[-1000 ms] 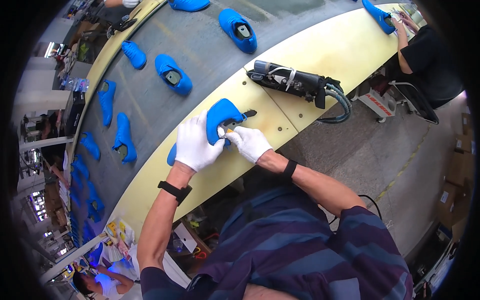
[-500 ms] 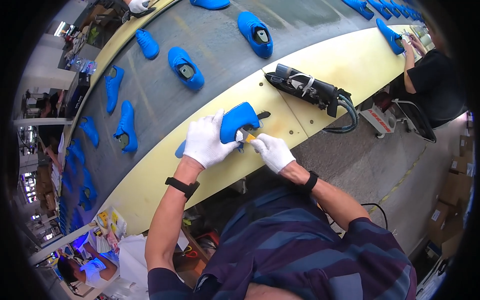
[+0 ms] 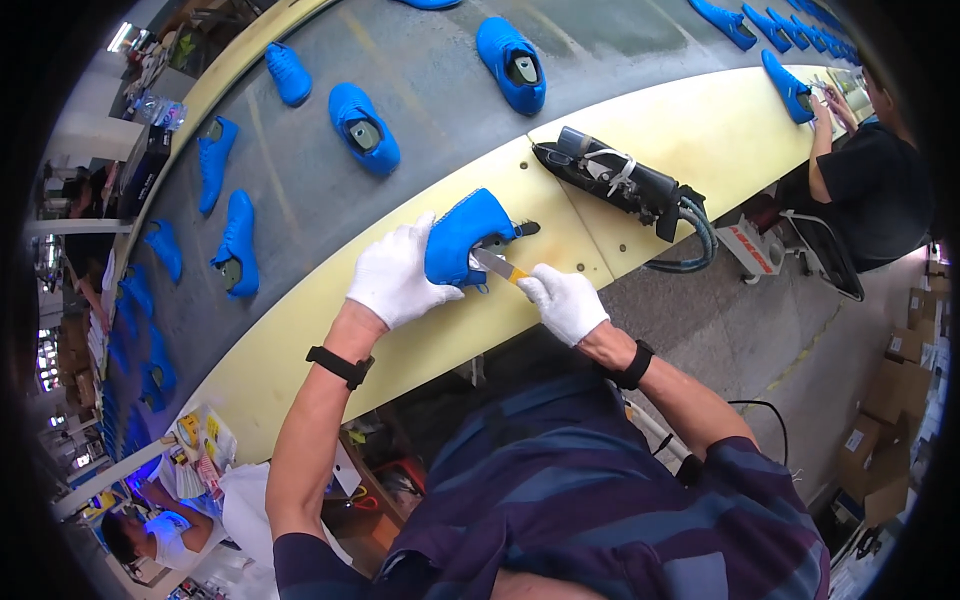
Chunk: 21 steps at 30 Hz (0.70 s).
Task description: Trimming excess material from blue shoe components using a utility knife on an assembly line.
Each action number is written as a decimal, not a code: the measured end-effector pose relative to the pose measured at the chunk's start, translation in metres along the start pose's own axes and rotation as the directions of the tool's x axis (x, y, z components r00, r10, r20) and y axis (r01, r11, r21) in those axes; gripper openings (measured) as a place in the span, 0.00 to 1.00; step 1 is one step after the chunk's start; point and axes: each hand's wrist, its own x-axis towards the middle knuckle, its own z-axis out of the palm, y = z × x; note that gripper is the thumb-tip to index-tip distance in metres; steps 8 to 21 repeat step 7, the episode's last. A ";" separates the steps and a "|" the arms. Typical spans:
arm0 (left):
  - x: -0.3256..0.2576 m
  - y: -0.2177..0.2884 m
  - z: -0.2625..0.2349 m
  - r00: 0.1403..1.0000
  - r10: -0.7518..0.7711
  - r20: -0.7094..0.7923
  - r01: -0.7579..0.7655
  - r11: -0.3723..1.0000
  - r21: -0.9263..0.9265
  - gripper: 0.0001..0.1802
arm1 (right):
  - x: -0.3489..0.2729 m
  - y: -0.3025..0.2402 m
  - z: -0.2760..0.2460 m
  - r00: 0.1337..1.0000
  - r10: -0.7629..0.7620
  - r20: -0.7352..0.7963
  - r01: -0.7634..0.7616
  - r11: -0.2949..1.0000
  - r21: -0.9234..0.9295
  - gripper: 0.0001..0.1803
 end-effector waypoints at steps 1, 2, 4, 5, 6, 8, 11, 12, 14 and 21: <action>0.002 -0.002 0.001 1.000 -0.013 -0.004 0.013 1.000 0.003 0.59 | 0.001 0.002 0.001 1.000 0.008 0.001 -0.008 1.000 0.001 0.19; 0.003 -0.002 0.002 1.000 -0.025 -0.007 0.025 1.000 0.007 0.58 | 0.003 0.005 0.003 1.000 -0.001 -0.001 0.001 1.000 0.000 0.18; 0.005 -0.003 0.003 1.000 -0.020 0.015 0.020 1.000 -0.002 0.58 | 0.005 0.008 0.004 1.000 -0.007 -0.004 0.007 1.000 0.001 0.18; 0.007 -0.004 0.003 0.999 -0.019 0.029 0.019 1.000 -0.009 0.58 | 0.006 0.009 0.004 0.999 -0.033 0.013 0.034 0.999 -0.039 0.18; 0.009 -0.006 0.004 1.000 -0.013 0.028 0.013 1.000 0.004 0.60 | 0.006 0.009 0.004 0.998 -0.059 0.031 0.061 0.995 -0.078 0.18; 0.010 -0.006 0.007 1.000 -0.005 0.030 0.004 1.000 0.015 0.61 | 0.005 0.011 0.005 0.998 -0.051 0.030 0.054 0.996 -0.075 0.18; 0.010 -0.006 0.007 1.000 -0.005 0.030 0.004 1.000 0.015 0.61 | 0.005 0.011 0.005 0.998 -0.051 0.030 0.054 0.996 -0.075 0.18; 0.010 -0.006 0.007 1.000 -0.005 0.030 0.004 1.000 0.015 0.61 | 0.005 0.011 0.005 0.998 -0.051 0.030 0.054 0.996 -0.075 0.18; 0.010 -0.006 0.007 1.000 -0.005 0.030 0.004 1.000 0.015 0.61 | 0.005 0.011 0.005 0.998 -0.051 0.030 0.054 0.996 -0.075 0.18; 0.010 -0.006 0.007 1.000 -0.005 0.030 0.004 1.000 0.015 0.61 | 0.005 0.011 0.005 0.998 -0.051 0.030 0.054 0.996 -0.075 0.18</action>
